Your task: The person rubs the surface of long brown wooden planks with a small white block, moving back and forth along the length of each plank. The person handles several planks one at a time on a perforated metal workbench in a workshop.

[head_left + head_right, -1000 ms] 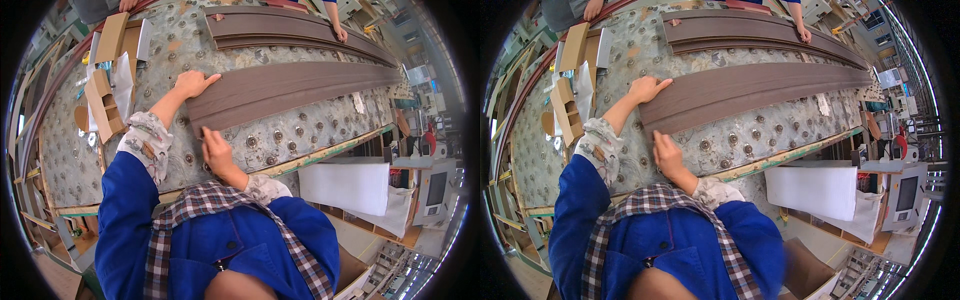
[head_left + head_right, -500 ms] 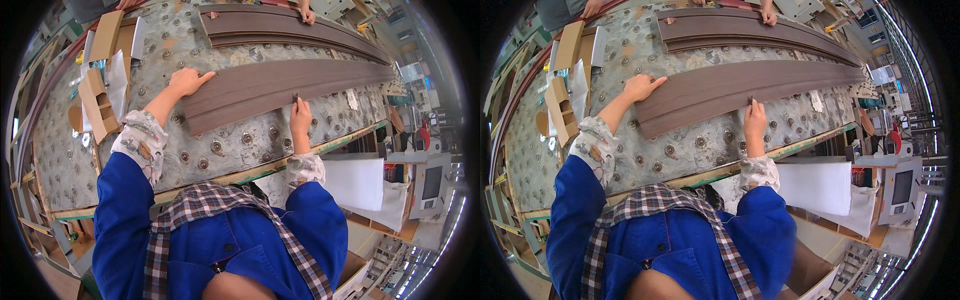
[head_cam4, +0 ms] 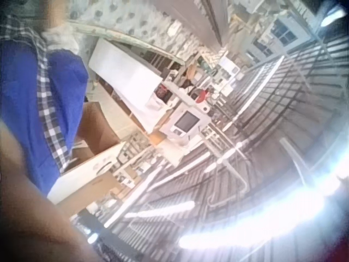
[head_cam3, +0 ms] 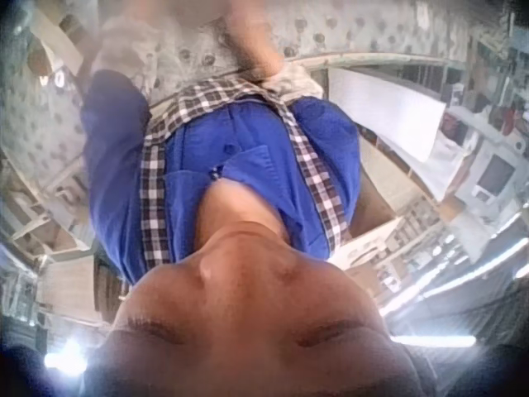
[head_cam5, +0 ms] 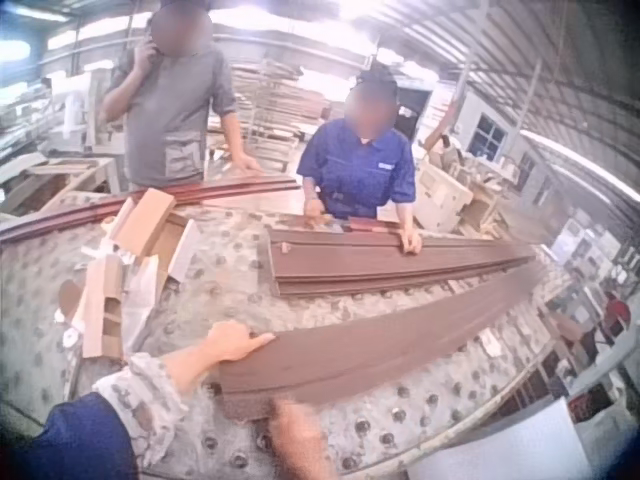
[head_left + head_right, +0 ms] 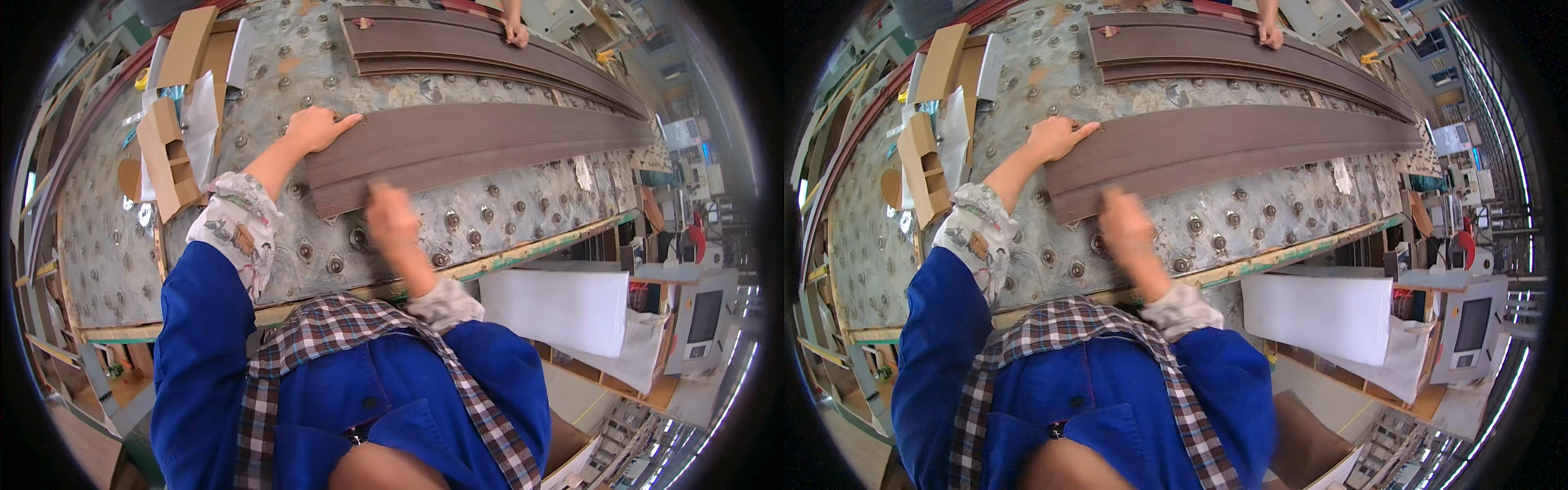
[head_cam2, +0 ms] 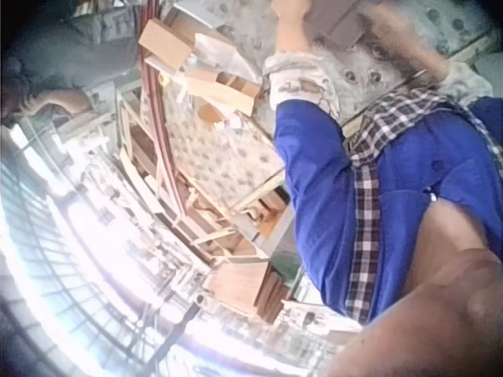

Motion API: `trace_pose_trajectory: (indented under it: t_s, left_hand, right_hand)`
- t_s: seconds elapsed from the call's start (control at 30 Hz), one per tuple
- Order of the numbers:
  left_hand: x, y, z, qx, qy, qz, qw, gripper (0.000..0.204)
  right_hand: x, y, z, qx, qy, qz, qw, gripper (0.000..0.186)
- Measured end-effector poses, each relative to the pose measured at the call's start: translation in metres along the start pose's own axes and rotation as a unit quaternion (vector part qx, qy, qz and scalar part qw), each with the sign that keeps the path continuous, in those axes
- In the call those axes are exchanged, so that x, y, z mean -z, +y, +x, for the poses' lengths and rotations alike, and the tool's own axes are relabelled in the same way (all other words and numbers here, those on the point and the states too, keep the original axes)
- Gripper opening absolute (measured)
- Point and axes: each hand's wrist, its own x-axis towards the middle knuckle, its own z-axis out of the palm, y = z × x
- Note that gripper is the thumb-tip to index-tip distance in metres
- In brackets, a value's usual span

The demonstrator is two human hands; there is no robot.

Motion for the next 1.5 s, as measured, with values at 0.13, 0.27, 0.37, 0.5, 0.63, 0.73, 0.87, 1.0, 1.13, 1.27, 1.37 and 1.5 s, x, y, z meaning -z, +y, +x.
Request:
trace_pose_trajectory:
  t_s: [0.13,0.27,0.37,0.5,0.63,0.73,0.87,1.0,1.13,1.27,1.37,1.5]
  left_hand:
    - [0.004,0.005,-0.005,0.006,-0.011,0.009,1.0,0.075]
    - [0.002,0.007,-0.005,0.006,-0.01,0.011,1.0,0.074]
    - [-0.003,0.006,0.002,0.001,0.002,0.02,1.0,0.073]
    - [-0.004,0.003,-0.004,0.009,-0.01,0.029,0.999,0.073]
    - [0.002,0.001,0.004,0.007,-0.008,0.021,1.0,0.074]
    - [0.0,0.004,0.001,0.002,-0.001,0.015,1.0,0.074]
    - [0.003,0.003,-0.004,0.008,-0.006,0.01,1.0,0.075]
    - [0.005,0.008,-0.002,0.0,0.011,0.01,1.0,0.075]
    - [0.0,0.008,-0.004,-0.003,0.029,-0.006,1.0,0.079]
    - [-0.005,0.005,-0.001,-0.017,0.041,0.0,0.999,0.082]
    - [0.003,0.005,-0.003,0.008,0.005,0.013,1.0,0.075]
    - [0.004,0.006,-0.006,0.016,-0.004,0.004,1.0,0.074]
  right_hand:
    - [0.045,0.111,0.0,-0.124,0.081,-0.095,0.984,0.03]
    - [0.023,0.071,-0.006,-0.094,0.052,-0.067,0.992,0.028]
    - [-0.029,-0.04,-0.025,-0.002,0.054,0.098,0.994,0.036]
    - [-0.031,-0.073,-0.018,0.06,-0.085,0.203,0.973,0.046]
    - [-0.022,-0.052,-0.01,0.042,-0.066,0.198,0.977,0.043]
    - [-0.005,0.017,-0.019,0.017,-0.008,0.062,0.998,0.039]
    - [0.051,0.134,-0.006,-0.125,0.029,-0.107,0.986,0.03]
    - [0.071,0.168,0.01,-0.137,0.066,-0.126,0.98,0.023]
    - [0.026,0.098,0.001,-0.078,0.061,-0.087,0.991,0.027]
    - [-0.021,-0.047,-0.014,-0.023,-0.008,0.137,0.99,0.031]
    - [-0.032,-0.083,-0.017,0.044,-0.143,0.209,0.966,0.039]
    - [-0.01,-0.048,-0.007,0.017,-0.063,0.191,0.979,0.038]
